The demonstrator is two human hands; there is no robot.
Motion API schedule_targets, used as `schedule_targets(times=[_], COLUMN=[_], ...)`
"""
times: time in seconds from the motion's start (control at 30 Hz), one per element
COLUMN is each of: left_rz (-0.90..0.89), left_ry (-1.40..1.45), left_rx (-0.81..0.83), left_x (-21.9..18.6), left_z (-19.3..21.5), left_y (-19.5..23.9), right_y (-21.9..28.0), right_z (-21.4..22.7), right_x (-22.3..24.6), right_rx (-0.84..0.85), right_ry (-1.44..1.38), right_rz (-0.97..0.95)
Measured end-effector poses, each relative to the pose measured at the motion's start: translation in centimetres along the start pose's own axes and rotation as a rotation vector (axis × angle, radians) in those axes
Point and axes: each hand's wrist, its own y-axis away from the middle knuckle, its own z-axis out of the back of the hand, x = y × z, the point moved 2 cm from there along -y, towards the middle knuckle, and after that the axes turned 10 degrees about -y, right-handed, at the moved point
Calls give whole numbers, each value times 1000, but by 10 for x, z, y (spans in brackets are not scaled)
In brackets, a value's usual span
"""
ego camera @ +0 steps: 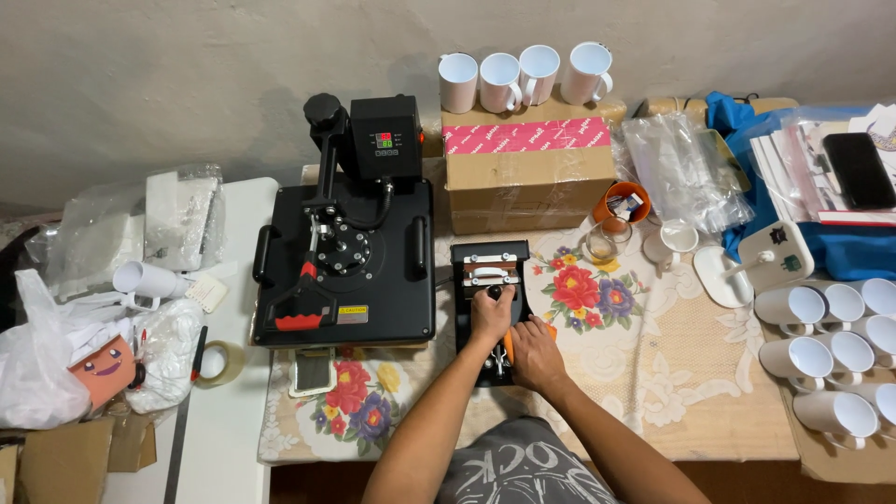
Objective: Cleaning ceramic mugs and applying sublimation prints using a specialized mug heat press.
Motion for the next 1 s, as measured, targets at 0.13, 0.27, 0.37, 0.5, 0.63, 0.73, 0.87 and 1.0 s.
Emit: schedule_targets(times=[0.13, 0.27, 0.37, 0.5, 0.63, 0.73, 0.87, 1.0], left_rz=[-5, -13, -14, -29, -26, -33, -27, -6], left_ry=[-7, -9, -10, -11, -7, -9, -15, -10], left_rx=[0, -7, -5, -11, -11, -14, 4, 10], left_x=[5, 1, -1, -1, -10, -11, -18, -22], left_z=[-1, 1, 2, 3, 8, 9, 12, 13], left_y=[-2, -1, 1, 0, 5, 5, 6, 10], right_y=[0, 1, 0, 3, 0, 2, 2, -1], right_z=[-4, -5, -4, -5, 1, -4, -8, -3], right_x=[-5, -5, -3, -2, 2, -1, -5, -2], right_rx=[1, -6, -12, -8, -4, -5, 20, 29], right_ry=[-3, -9, -12, 4, -7, -9, -7, -7], right_rz=[5, 4, 5, 12, 1, -1, -19, -24])
